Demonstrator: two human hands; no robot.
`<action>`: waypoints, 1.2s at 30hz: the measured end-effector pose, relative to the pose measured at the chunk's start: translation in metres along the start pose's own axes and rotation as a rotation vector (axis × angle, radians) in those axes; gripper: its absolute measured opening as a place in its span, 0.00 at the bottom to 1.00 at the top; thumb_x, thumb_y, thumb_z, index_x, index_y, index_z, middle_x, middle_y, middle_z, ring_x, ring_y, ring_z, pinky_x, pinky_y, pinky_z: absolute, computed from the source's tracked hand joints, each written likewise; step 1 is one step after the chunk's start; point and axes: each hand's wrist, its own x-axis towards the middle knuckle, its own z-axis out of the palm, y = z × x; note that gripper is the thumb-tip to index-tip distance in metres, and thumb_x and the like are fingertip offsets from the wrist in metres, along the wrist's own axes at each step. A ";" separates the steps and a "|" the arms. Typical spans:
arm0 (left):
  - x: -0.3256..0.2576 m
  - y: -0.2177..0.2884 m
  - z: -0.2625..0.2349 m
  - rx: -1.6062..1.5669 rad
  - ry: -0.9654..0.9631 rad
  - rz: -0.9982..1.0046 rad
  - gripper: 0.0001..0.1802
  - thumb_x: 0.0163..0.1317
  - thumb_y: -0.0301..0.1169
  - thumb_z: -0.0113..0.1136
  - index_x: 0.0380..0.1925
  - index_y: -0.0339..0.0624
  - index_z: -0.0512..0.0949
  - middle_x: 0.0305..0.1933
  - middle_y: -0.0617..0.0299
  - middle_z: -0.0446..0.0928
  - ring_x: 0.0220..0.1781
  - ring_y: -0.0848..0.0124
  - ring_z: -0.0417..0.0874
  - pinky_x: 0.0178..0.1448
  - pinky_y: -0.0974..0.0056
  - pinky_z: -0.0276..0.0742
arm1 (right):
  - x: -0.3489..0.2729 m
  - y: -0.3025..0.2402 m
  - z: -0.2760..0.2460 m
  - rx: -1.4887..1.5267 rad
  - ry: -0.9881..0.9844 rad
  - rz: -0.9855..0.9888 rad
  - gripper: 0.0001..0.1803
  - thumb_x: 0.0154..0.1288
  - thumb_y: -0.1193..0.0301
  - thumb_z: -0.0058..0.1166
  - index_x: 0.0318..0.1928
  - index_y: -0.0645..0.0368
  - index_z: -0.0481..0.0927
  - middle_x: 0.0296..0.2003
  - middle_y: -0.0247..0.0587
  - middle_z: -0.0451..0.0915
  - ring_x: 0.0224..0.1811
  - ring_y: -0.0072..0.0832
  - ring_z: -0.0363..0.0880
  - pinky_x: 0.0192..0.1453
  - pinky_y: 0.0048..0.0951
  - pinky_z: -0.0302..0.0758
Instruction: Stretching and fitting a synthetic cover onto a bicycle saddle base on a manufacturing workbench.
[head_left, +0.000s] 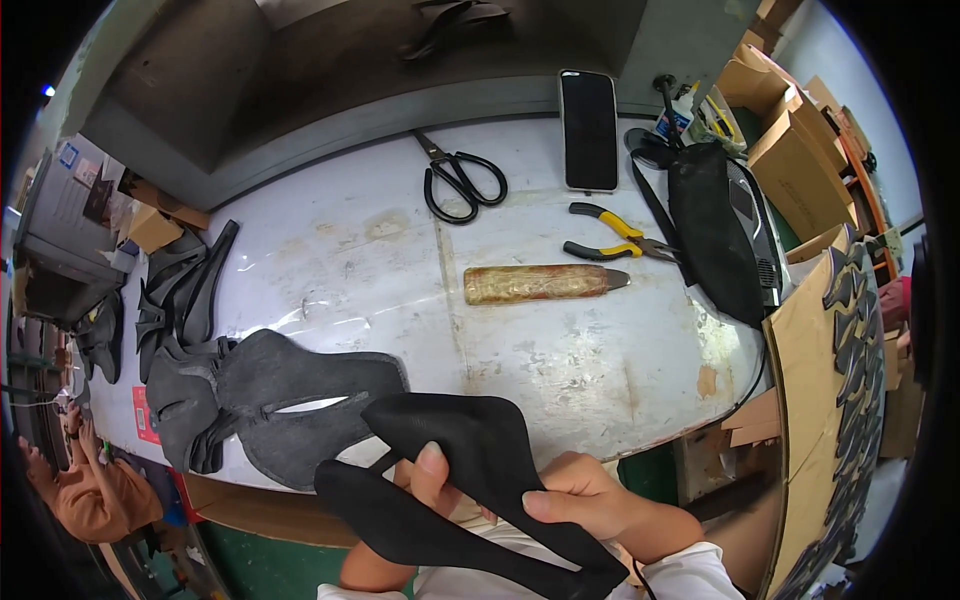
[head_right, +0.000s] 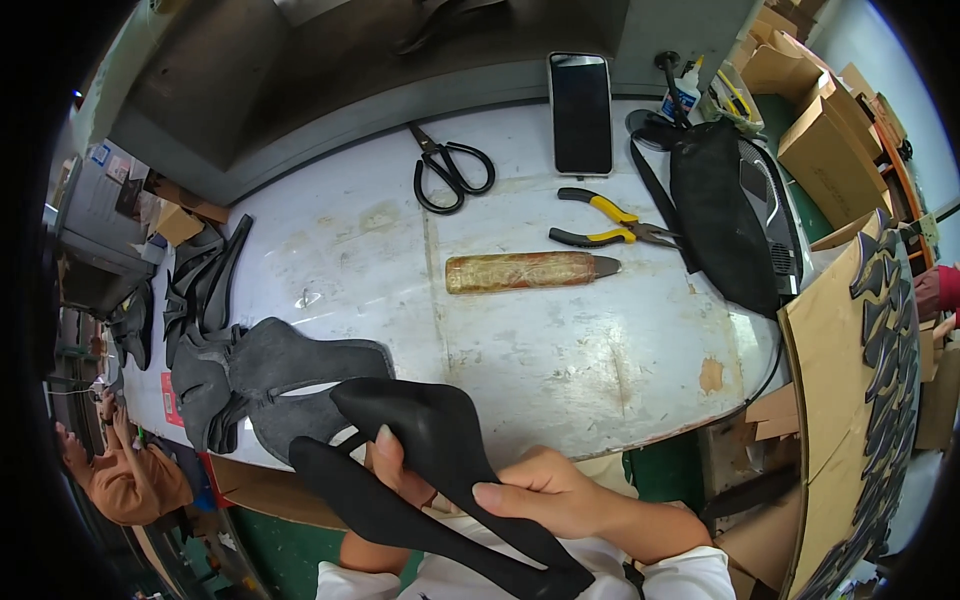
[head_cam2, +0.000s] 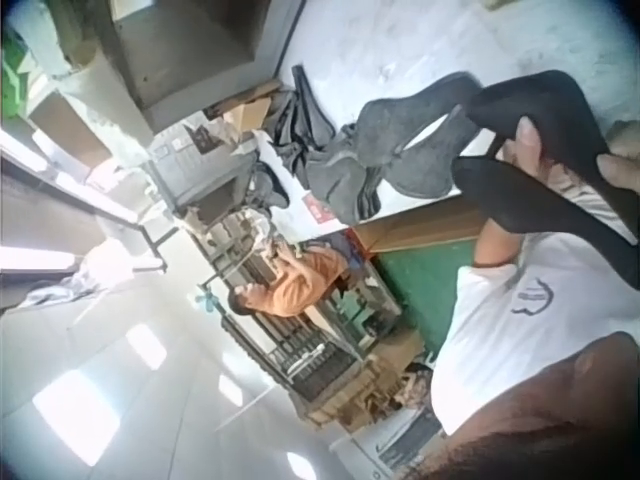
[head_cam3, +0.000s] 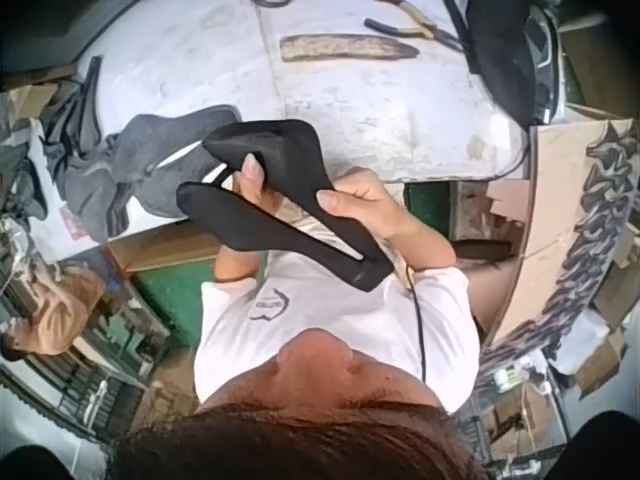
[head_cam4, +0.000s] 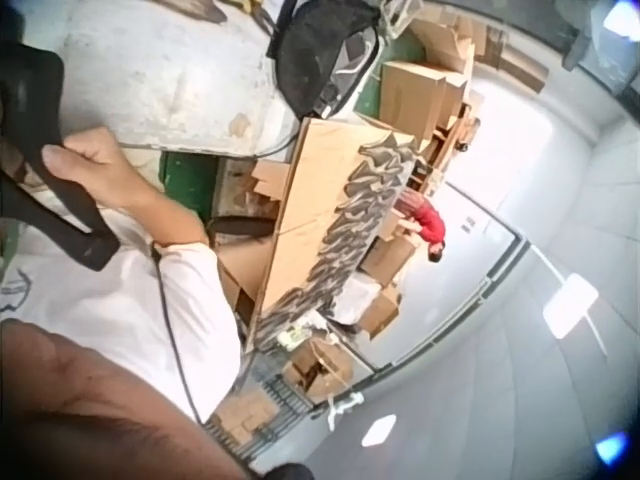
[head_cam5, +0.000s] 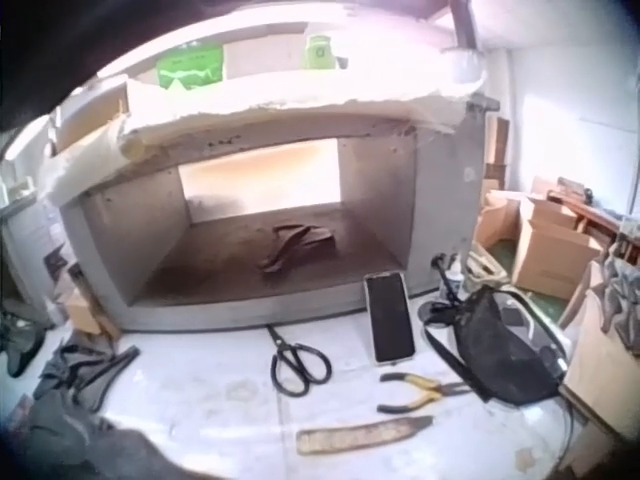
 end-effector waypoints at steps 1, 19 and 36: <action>-0.001 -0.002 0.000 -0.004 -0.004 -0.003 0.26 0.69 0.54 0.50 0.48 0.41 0.74 0.38 0.63 0.76 0.34 0.74 0.77 0.34 0.69 0.73 | 0.002 0.001 0.001 0.027 0.013 -0.076 0.17 0.76 0.65 0.49 0.40 0.68 0.83 0.25 0.25 0.77 0.27 0.11 0.68 0.29 0.19 0.65; -0.017 0.008 -0.001 0.191 -0.064 -0.075 0.21 0.69 0.22 0.51 0.60 0.23 0.65 0.42 0.51 0.82 0.45 0.67 0.84 0.55 0.62 0.77 | 0.009 -0.009 -0.002 0.120 0.330 -0.265 0.19 0.73 0.58 0.50 0.51 0.61 0.69 0.50 0.44 0.76 0.43 0.28 0.77 0.46 0.29 0.74; -0.038 -0.008 0.009 0.230 0.207 0.242 0.33 0.68 0.24 0.51 0.70 0.37 0.51 0.43 0.44 0.80 0.34 0.63 0.84 0.24 0.70 0.82 | 0.007 0.000 0.010 -0.492 0.475 -0.448 0.16 0.56 0.78 0.69 0.37 0.64 0.71 0.27 0.44 0.81 0.25 0.17 0.77 0.27 0.20 0.72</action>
